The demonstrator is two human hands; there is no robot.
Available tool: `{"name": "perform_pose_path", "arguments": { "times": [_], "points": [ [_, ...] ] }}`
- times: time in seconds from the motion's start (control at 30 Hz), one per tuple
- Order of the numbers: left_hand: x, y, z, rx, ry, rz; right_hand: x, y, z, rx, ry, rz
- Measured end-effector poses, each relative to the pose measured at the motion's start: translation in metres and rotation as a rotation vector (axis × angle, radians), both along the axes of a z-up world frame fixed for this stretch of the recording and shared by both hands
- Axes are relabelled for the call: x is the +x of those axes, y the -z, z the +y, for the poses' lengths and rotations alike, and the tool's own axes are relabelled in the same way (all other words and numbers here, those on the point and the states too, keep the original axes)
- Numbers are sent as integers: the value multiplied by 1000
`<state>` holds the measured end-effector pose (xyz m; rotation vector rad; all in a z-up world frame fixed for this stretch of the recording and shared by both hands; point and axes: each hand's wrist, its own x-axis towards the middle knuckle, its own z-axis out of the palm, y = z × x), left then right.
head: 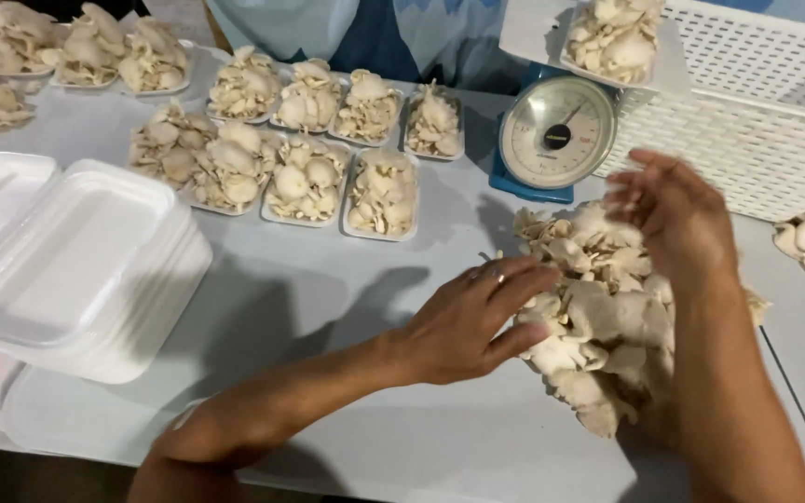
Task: The person picks up oyster mushrooms from a pile on a table and places them into a small rectangular container.
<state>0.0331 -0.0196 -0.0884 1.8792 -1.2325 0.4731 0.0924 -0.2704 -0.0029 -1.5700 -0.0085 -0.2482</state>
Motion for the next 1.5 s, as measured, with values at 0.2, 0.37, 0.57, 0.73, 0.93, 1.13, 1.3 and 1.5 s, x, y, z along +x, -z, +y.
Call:
{"name": "perform_pose_path", "arguments": {
  "times": [0.2,0.37,0.57,0.73,0.93,1.13,1.3,1.5],
  "points": [
    [28,115,14,366,-141,-370,85,3,-33,29,181,68],
    [27,102,17,253,-82,-355,144,13,-37,-65,267,25],
    [19,103,18,112,-34,-467,185,17,-31,-76,335,27],
    [19,109,20,132,76,-339,193,20,-28,88,264,4],
    [24,122,19,160,102,-271,177,7,-1,190,317,58],
    [25,130,18,148,114,-300,165,2,9,279,339,47],
    [18,128,18,108,165,-319,147,19,-9,287,300,17],
    [4,121,15,80,215,-387,87,15,4,263,174,-33]
  ]
}}
